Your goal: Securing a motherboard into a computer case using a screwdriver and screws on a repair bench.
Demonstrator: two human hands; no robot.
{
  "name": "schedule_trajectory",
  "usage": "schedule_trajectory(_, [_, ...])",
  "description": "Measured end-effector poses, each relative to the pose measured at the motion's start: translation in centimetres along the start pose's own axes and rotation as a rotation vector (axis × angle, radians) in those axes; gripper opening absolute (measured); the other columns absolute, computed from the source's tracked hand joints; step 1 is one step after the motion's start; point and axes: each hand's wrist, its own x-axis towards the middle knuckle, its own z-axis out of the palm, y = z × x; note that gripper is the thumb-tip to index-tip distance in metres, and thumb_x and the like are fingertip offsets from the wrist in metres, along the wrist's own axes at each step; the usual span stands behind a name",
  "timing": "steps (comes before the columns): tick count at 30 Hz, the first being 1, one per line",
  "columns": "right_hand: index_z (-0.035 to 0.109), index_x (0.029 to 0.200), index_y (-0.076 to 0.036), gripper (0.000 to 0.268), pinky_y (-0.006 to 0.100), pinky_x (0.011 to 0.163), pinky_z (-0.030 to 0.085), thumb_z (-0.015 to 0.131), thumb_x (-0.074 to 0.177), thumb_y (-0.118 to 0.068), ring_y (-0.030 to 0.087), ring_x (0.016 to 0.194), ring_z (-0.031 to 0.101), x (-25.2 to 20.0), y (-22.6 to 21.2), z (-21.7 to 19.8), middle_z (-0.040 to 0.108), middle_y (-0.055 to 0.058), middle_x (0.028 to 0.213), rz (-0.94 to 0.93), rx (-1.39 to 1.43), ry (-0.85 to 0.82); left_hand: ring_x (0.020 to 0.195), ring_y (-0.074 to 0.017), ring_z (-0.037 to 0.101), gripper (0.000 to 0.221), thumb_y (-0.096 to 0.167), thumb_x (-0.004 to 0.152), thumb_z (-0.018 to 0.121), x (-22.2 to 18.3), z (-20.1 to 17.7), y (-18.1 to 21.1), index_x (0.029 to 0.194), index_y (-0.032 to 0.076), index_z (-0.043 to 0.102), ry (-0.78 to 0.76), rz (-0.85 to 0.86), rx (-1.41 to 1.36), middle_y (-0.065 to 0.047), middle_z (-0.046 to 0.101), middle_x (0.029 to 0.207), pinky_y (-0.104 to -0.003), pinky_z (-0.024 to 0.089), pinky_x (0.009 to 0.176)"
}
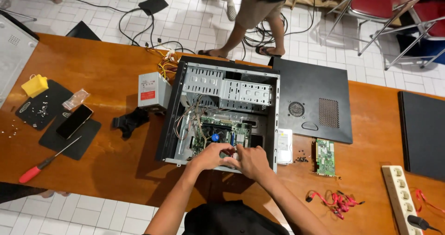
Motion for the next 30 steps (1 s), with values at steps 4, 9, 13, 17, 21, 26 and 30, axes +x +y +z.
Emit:
schedule_trajectory(4, [0.059,0.116,-0.02,0.046,0.04,0.076,0.058,0.079,0.084,-0.045,0.032,0.091,0.074,-0.1,-0.4,-5.7,0.068,0.005,0.101,-0.103,0.186,-0.043,0.119,-0.0307,0.068,0.046,0.039,0.083,0.085,-1.1,-1.1,2.3,0.118,0.013,0.072,-0.06,-0.051,-0.021,-0.012,0.076,0.118,-0.046,0.05,0.106])
schedule_trajectory(9, [0.072,0.098,-0.014,0.007,0.037,0.077,0.059,0.067,0.094,-0.012,0.031,0.097,0.072,-0.1,-0.2,-5.4,0.073,0.006,0.105,-0.26,0.397,-0.091,0.124,-0.0288,0.065,0.047,0.031,0.085,0.083,-1.6,-1.7,3.4,0.128,0.016,0.069,-0.095,-0.085,-0.071,-0.01,0.074,0.122,-0.044,0.045,0.113])
schedule_trajectory(13, [0.067,0.09,-0.015,0.001,0.037,0.067,0.057,0.067,0.09,-0.016,0.032,0.08,0.068,-0.1,-0.1,-3.6,0.065,0.004,0.093,-0.191,0.3,-0.042,0.126,-0.0258,0.063,0.068,0.038,0.07,0.093,-1.3,-1.1,3.7,0.13,0.022,0.067,-0.104,-0.091,-0.081,-0.006,0.073,0.124,-0.046,0.044,0.114])
schedule_trajectory(17, [0.062,0.085,-0.016,0.014,0.039,0.057,0.055,0.069,0.088,-0.027,0.031,0.067,0.067,0.4,0.0,-0.8,0.058,0.003,0.076,-0.115,0.176,0.053,0.114,-0.0263,0.069,0.048,0.032,0.076,0.09,-1.3,-0.7,3.6,0.116,0.014,0.071,0.003,-0.036,-0.122,-0.008,0.075,0.111,-0.044,0.052,0.104])
schedule_trajectory(21, [0.054,0.087,-0.013,0.034,0.041,0.062,0.055,0.07,0.092,-0.042,0.033,0.073,0.067,0.1,-0.3,0.0,0.056,0.007,0.076,-0.027,0.167,0.059,0.116,-0.0308,0.068,0.044,0.028,0.078,0.086,-1.6,-1.0,2.8,0.116,0.008,0.074,-0.019,-0.003,-0.129,-0.015,0.076,0.112,-0.043,0.054,0.101])
schedule_trajectory(26, [0.069,0.114,-0.005,0.022,0.042,0.085,0.057,0.069,0.096,-0.016,0.032,0.102,0.068,0.0,-1.6,-7.7,0.07,0.014,0.117,-0.182,0.435,-0.179,0.126,-0.0288,0.057,0.065,0.048,0.087,0.069,-1.3,-2.1,5.4,0.14,0.012,0.057,-0.236,-0.14,-0.044,-0.011,0.06,0.14,-0.045,0.044,0.106])
schedule_trajectory(30, [0.074,0.108,-0.008,0.014,0.036,0.067,0.053,0.065,0.099,-0.015,0.023,0.069,0.06,0.2,-0.4,-5.4,0.06,0.005,0.092,-0.107,0.378,-0.183,0.141,-0.0307,0.048,0.08,0.035,0.077,0.075,-2.3,-2.9,8.7,0.151,0.022,0.048,-0.239,-0.239,-0.006,-0.01,0.05,0.155,-0.053,0.037,0.116])
